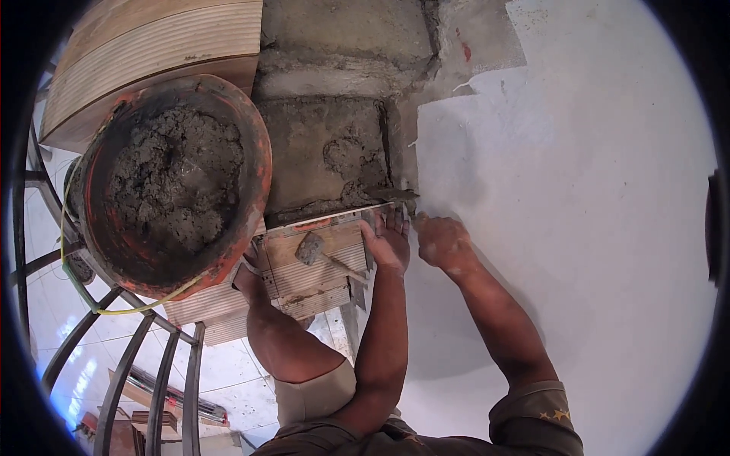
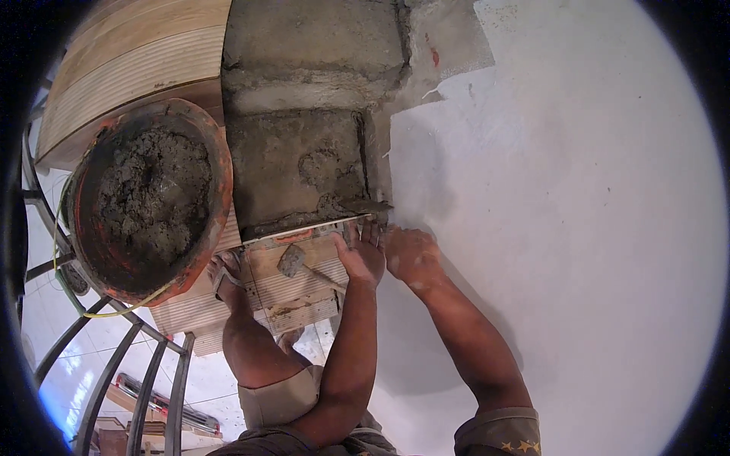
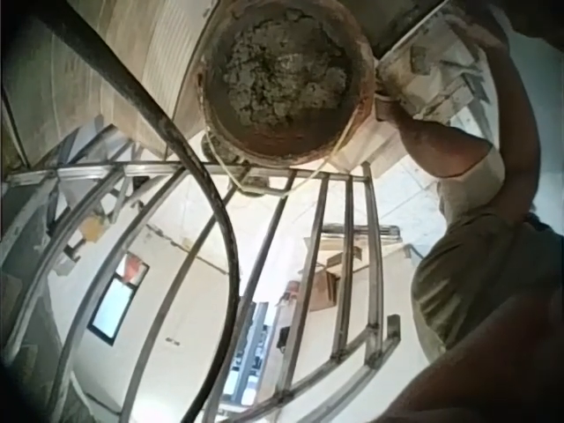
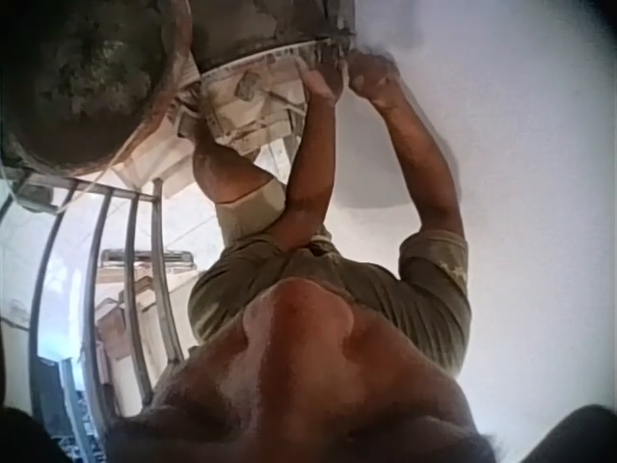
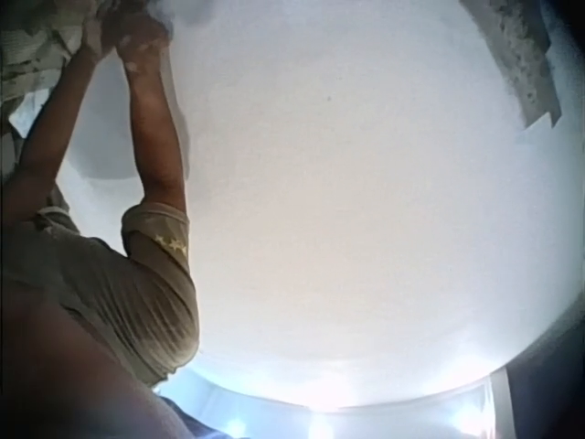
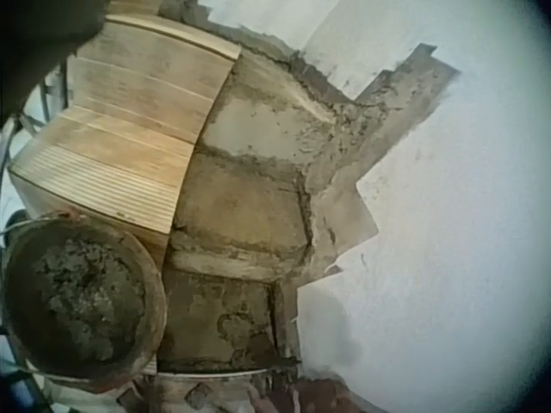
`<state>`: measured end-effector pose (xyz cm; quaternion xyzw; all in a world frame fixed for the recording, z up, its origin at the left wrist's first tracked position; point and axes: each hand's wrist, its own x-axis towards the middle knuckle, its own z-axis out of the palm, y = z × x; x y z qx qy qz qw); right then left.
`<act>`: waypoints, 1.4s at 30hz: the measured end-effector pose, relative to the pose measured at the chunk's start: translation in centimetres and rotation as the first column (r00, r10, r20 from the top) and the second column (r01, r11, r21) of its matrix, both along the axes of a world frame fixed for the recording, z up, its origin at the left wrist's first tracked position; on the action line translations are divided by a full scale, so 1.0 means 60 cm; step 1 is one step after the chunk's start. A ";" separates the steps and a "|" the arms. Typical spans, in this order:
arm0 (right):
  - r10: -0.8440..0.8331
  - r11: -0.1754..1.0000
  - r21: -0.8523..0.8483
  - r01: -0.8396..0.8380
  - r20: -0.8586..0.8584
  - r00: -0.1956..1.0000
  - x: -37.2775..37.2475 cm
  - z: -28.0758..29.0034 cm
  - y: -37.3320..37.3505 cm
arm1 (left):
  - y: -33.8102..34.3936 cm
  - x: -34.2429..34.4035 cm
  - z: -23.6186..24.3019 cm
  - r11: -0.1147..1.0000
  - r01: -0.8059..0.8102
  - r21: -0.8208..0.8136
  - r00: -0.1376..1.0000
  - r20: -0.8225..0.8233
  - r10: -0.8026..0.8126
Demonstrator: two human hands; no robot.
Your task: Apply mortar and install tiles on a concrete staircase.
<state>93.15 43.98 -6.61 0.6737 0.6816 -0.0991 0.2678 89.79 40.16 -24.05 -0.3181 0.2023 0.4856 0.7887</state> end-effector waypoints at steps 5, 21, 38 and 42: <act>-0.103 0.986 -0.127 0.109 0.056 0.993 -0.026 0.019 0.014 | -0.005 0.003 -0.003 1.000 0.021 0.011 0.999 -0.035 -0.021; -0.022 0.977 -0.213 0.033 0.053 0.998 -0.046 0.014 0.070 | -0.005 -0.002 -0.006 0.989 -0.020 0.148 1.000 0.022 0.017; -0.062 0.989 -0.129 0.069 0.052 0.997 -0.028 0.009 0.053 | 0.001 -0.003 0.001 0.995 0.005 0.097 1.000 0.018 -0.007; -0.146 0.975 -0.166 0.149 0.035 0.989 -0.032 0.016 0.062 | 0.007 -0.009 0.004 0.988 -0.009 0.155 1.000 0.015 0.007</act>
